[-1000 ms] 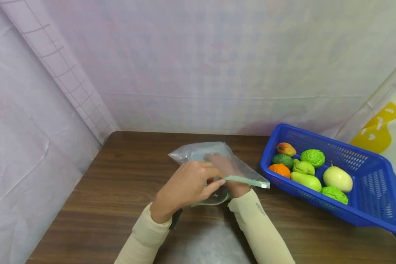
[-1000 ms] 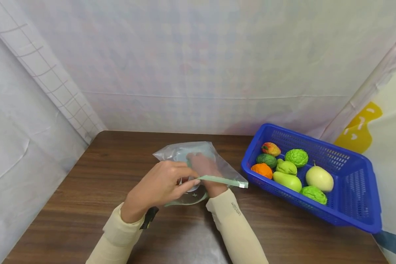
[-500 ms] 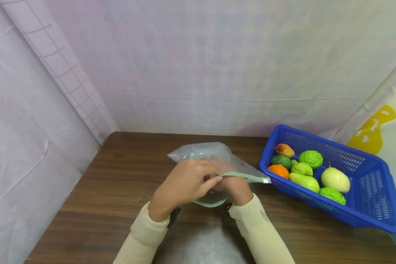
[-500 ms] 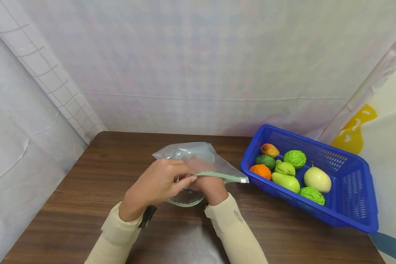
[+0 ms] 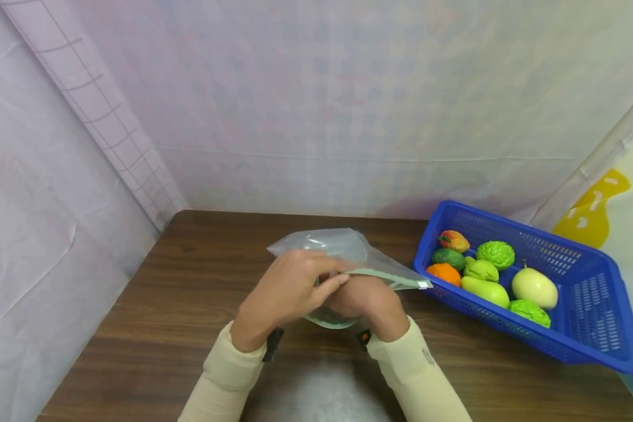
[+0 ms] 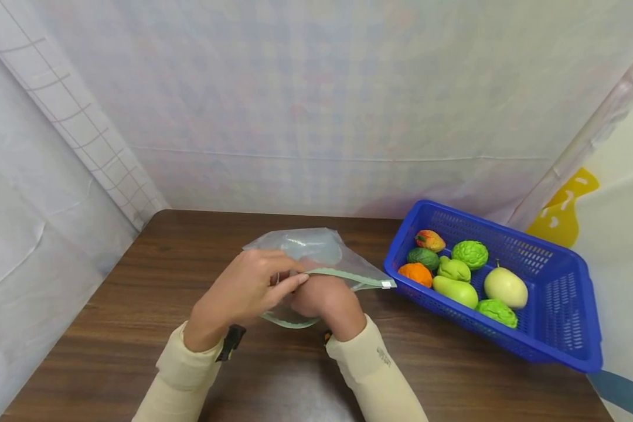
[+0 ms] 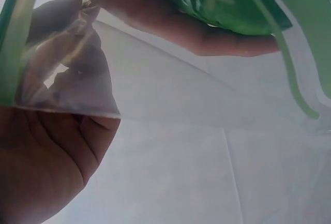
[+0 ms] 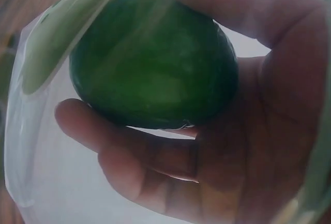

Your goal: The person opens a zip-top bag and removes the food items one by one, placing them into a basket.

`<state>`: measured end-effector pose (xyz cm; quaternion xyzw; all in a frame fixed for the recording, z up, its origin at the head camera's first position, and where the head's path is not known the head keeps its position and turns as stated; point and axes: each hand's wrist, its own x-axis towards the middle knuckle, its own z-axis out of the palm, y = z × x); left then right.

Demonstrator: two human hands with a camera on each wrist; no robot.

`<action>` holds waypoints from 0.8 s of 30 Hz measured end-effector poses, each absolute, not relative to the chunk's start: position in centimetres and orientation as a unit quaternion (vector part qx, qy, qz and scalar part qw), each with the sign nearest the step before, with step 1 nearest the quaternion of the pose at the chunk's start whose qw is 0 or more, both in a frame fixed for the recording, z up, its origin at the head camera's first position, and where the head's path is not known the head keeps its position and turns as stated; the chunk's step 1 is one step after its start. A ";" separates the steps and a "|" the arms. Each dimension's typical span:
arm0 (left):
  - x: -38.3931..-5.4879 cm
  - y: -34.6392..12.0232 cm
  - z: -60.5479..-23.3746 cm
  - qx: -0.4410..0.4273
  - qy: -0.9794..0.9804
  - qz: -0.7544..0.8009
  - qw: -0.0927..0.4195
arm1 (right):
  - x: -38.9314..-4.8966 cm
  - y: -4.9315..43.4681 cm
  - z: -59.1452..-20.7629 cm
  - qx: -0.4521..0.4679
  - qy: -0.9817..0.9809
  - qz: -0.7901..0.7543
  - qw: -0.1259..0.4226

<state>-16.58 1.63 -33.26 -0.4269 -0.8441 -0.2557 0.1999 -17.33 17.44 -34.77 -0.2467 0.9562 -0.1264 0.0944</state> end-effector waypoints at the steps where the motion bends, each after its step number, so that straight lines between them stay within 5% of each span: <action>1: -16.6 1.6 -33.3 -0.427 -0.844 -0.257 0.199 | -17.1 17.4 -34.7 -0.241 0.958 -0.121 0.103; 24: -16.9 0.2 -32.7 -0.411 -0.838 -0.288 0.213 | -14.1 17.5 -32.6 -0.258 0.956 -0.128 0.057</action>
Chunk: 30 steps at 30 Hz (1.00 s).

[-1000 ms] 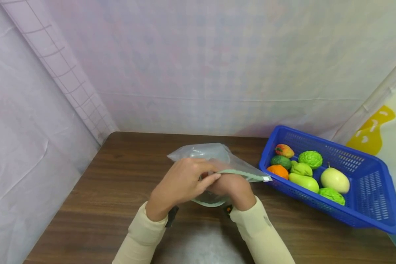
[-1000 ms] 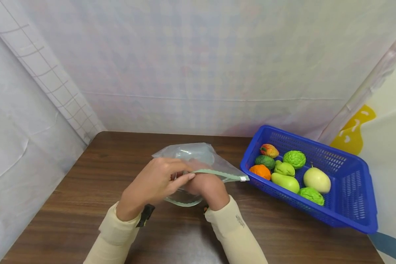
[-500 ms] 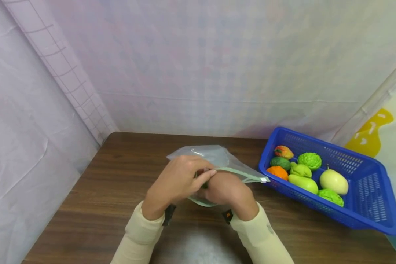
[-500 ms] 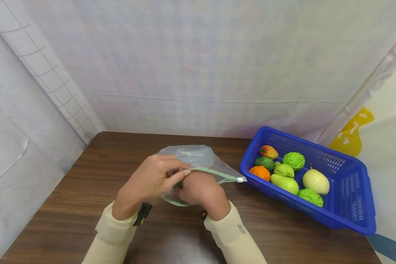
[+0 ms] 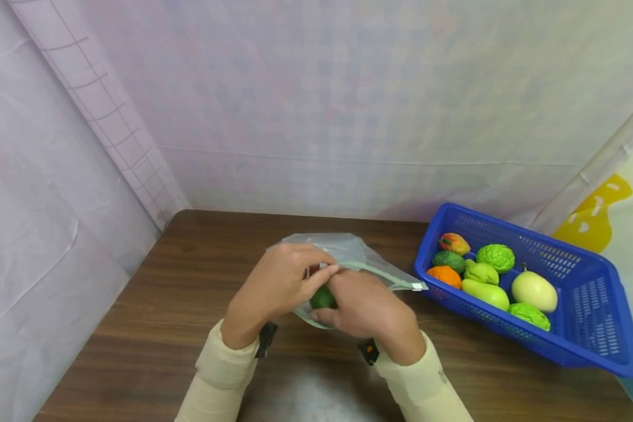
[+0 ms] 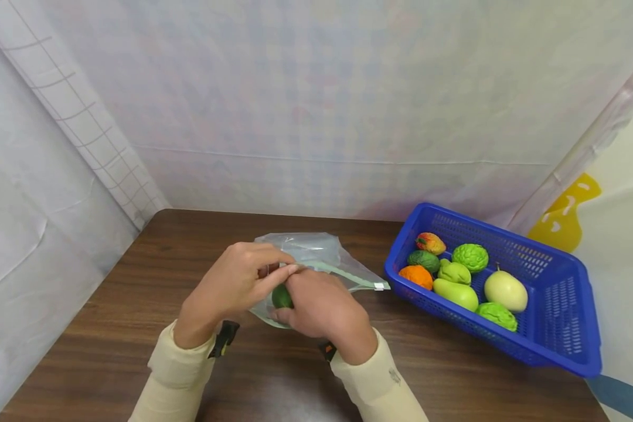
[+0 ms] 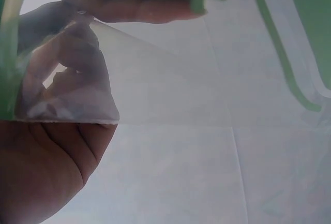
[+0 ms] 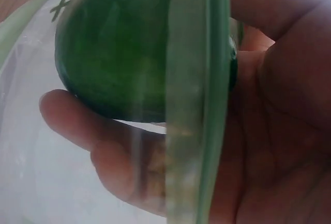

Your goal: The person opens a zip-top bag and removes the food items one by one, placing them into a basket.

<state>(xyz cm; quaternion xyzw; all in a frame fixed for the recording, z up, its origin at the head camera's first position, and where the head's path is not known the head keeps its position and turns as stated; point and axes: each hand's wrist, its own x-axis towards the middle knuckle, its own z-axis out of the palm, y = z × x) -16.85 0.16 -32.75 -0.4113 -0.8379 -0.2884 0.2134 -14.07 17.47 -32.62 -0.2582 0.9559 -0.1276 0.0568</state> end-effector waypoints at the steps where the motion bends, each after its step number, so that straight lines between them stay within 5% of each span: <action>1: -16.9 0.2 -32.7 -0.411 -0.838 -0.288 0.214 | -14.0 17.5 -32.5 -0.258 0.956 -0.125 0.056; 30: -17.3 -0.8 -32.6 -0.407 -0.837 -0.293 0.218 | -9.6 19.7 -29.4 -0.325 0.935 -0.139 -0.003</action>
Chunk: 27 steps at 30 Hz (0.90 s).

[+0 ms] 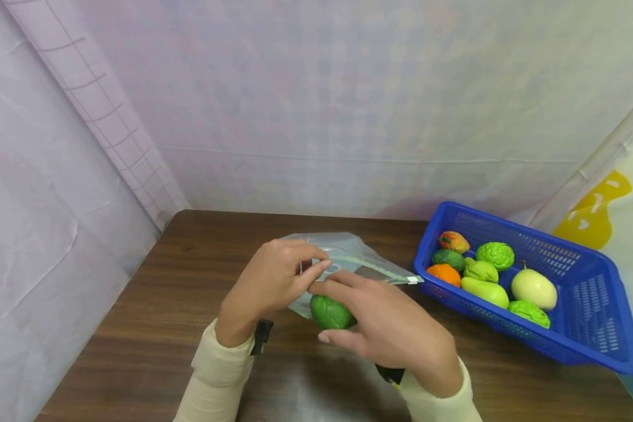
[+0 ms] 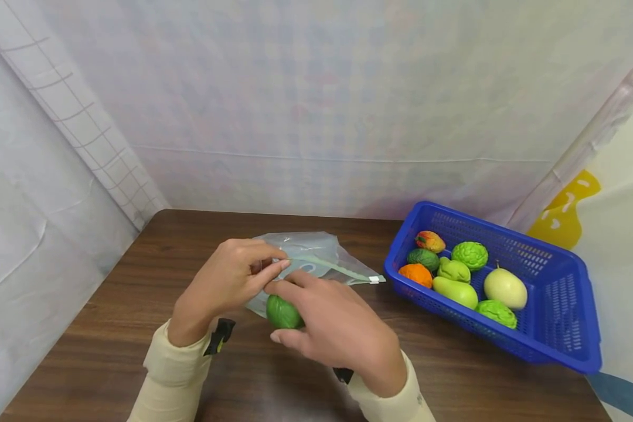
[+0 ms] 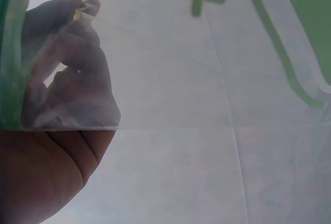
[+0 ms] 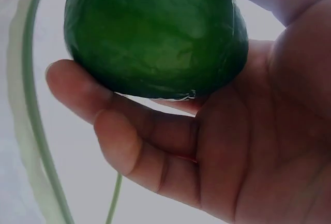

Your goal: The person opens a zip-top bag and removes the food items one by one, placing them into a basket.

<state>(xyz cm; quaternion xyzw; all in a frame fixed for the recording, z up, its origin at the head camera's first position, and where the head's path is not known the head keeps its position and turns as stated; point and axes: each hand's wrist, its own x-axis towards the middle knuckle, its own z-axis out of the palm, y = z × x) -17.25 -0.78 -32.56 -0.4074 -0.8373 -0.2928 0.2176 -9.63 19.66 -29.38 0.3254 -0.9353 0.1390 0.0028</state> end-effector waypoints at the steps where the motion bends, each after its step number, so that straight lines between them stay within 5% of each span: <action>1: -17.3 -0.8 -32.6 -0.407 -0.837 -0.293 0.218 | -9.6 19.7 -29.3 0.330 -0.933 0.142 0.005; 15: -17.3 -0.9 -32.5 -0.408 -0.844 -0.275 0.216 | -9.0 20.9 -28.7 0.355 -0.907 0.196 0.114; 27: -17.4 -0.9 -32.4 -0.406 -0.842 -0.282 0.214 | -9.4 22.6 -28.9 0.321 -0.919 0.190 0.126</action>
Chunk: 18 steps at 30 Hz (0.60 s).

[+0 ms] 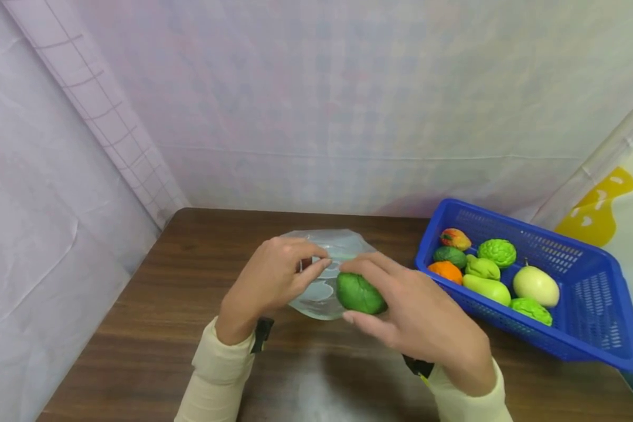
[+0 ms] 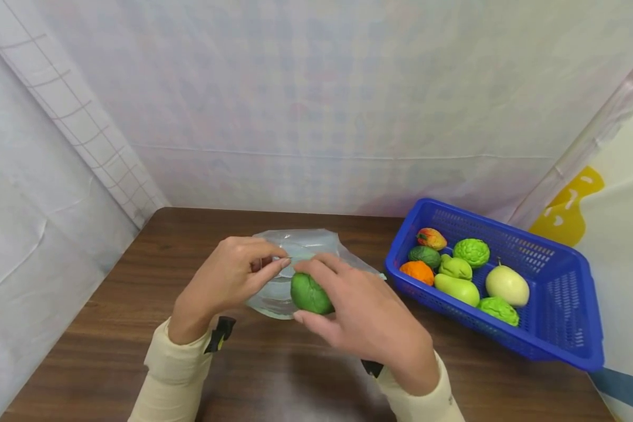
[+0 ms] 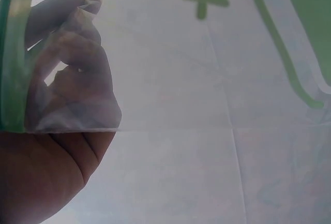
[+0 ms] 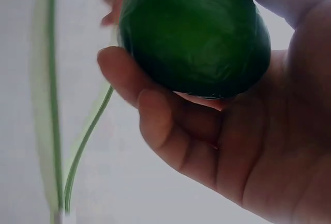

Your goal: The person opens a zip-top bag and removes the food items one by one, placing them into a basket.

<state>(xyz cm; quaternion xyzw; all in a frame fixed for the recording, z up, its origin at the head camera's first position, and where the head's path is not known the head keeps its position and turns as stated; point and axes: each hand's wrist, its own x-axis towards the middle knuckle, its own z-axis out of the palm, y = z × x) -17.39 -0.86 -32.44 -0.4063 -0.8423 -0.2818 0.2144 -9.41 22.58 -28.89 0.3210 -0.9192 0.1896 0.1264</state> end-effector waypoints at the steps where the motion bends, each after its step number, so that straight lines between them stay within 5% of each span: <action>1: -17.4 -0.8 -32.4 -0.406 -0.842 -0.282 0.216 | -9.4 22.9 -28.9 0.316 -0.921 0.188 0.127; 18: -17.5 -0.4 -32.4 -0.407 -0.843 -0.280 0.213 | -9.8 32.7 -27.7 0.203 -0.957 0.116 0.175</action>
